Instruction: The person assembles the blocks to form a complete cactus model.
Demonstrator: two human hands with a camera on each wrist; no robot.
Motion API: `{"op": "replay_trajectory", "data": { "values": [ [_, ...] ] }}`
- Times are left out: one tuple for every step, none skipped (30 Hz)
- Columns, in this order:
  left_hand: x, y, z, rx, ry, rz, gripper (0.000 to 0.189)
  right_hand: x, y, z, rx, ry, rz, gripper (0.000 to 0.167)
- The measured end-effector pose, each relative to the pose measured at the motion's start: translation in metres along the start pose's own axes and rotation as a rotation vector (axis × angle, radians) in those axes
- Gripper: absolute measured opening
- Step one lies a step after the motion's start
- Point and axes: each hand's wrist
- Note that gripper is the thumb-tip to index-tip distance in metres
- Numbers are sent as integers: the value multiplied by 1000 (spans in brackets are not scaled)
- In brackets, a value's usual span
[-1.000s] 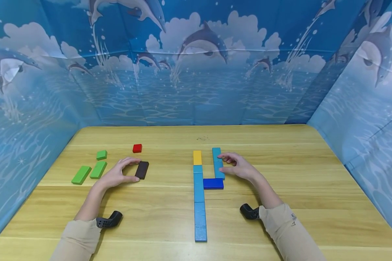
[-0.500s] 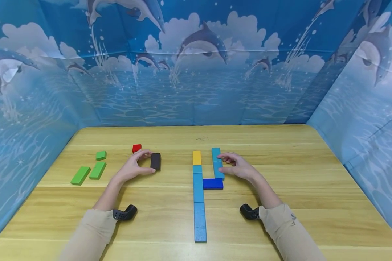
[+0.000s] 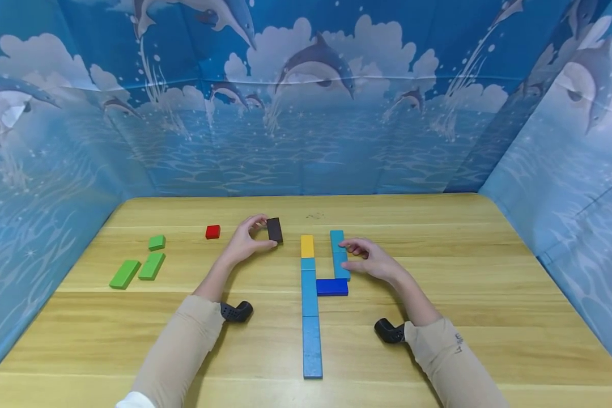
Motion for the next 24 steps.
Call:
{"op": "replay_trajectory", "data": {
  "values": [
    [2,1,-2,-2,6,-5,60,0,1,0,0,-1,1,47],
    [4,1,-5,-3,10,-9,61,-1,2,-1,0,-2,5,47],
    [6,1,-8,-2,14,-13,61,-1,3,-1,0,-3,7,47],
    [7,1,-10,-2,17,-17,62,-1,5,-1,1,-4,9,47],
    [9,1,-13,-4,23,-21,61,-1,7,-2,0,-4,9,48],
    [11,1,-15,0,28,-29,61,-2,9,-2,-1,-4,10,48],
    [13,2,-18,1,34,-40,61,-2,11,-2,-3,-3,9,48],
    [14,2,-20,2,40,-49,61,-2,12,-2,-8,-3,2,48],
    [16,3,-22,3,46,-65,61,-2,13,-3,-12,-2,-2,48],
    [18,4,-24,1,49,-78,61,-2,14,-3,-14,-1,-5,49],
    [20,5,-25,0,51,-91,61,-2,15,-3,-18,0,-6,49],
    [21,5,-27,0,52,-107,62,-2,16,-3,-18,1,-8,49],
    [23,7,-28,-1,51,-118,63,-2,16,-4,-18,1,-10,49],
    [25,8,-29,0,49,-125,64,-2,16,-4,-16,4,-12,49],
    [27,9,-30,2,47,-133,65,-2,17,-4,-14,5,-11,49],
    [28,9,-32,0,45,-140,66,-1,17,-5,-16,5,-11,50],
    [30,10,-32,1,45,-148,66,-1,17,-5,-19,5,-10,49],
    [32,11,-33,1,46,-158,67,-1,17,-5,-20,4,-11,49],
    [33,12,-34,-1,47,-168,66,-1,17,-5,-26,3,-11,49],
    [35,12,-35,-4,47,-180,66,-1,17,-6,-28,4,-10,49],
    [36,13,-36,-6,46,-189,65,-1,17,-6,-31,6,-8,49],
    [37,13,-36,-9,46,-199,64,-1,17,-5,-33,7,-5,49],
    [39,14,-37,-12,46,-208,64,-2,17,-5,-32,7,-4,49],
    [40,15,-37,-15,45,-218,63,-2,17,-5,-33,6,-3,49]
  ]
}}
Point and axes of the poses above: each hand's wrist, its own z-axis away from the middle knuckle, its own x-axis out of the palm, y = z × x, and after that the axes turned 5 degrees about z, right-handed
